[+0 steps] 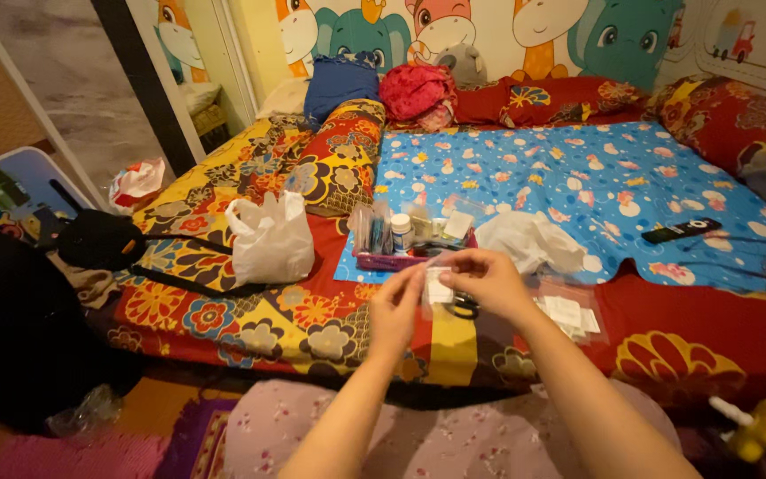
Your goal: The person organizes medications by placing blister packs and small items into plastic zip-bags, then cuts the top of one bag with scissors and places organized packs into a storage bin.
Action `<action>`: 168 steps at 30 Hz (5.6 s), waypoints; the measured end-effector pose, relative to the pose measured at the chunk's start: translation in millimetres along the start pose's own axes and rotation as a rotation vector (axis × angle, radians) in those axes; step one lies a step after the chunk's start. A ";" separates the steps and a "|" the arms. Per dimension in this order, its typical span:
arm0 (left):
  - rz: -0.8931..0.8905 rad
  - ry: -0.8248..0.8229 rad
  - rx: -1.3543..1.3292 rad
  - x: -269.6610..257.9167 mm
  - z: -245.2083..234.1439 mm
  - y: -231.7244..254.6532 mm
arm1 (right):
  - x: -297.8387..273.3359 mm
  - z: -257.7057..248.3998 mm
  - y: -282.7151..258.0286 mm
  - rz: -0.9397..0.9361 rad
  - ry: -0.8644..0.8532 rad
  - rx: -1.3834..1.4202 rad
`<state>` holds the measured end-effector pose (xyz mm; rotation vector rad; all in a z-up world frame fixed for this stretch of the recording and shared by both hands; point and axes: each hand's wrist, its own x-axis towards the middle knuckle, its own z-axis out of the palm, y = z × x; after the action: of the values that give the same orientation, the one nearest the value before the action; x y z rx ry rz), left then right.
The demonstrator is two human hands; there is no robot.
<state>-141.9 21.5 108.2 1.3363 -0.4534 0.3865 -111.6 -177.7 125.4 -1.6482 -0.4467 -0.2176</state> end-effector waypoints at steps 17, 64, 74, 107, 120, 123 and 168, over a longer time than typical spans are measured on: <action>-0.415 0.174 -0.437 10.9 -47.5 -32.2 | -1.3 39.4 5.1 0.073 0.096 0.098; -0.507 -0.097 -0.245 48.6 -80.0 -149.4 | 52.6 -11.1 109.5 0.589 -0.114 -0.757; -0.503 -0.113 -0.279 50.9 -77.5 -141.4 | 55.1 -5.6 97.3 0.588 -0.108 -0.783; -0.316 0.469 -0.318 65.9 -122.5 -119.0 | 24.3 -3.9 157.6 0.588 -0.236 0.024; -0.252 0.342 -0.310 65.7 -122.3 -115.9 | 27.1 28.1 152.0 0.607 -0.421 0.206; -0.294 0.320 -0.297 63.9 -125.5 -120.1 | 28.0 30.2 150.2 0.592 -0.442 0.211; -0.432 0.114 -0.317 62.3 -126.3 -104.0 | 27.2 46.0 138.7 0.713 -0.265 0.240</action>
<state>-23.5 126.0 32.6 1.0596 -0.1150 0.0280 -35.4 -138.2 4.0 -1.5042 -0.0551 0.5687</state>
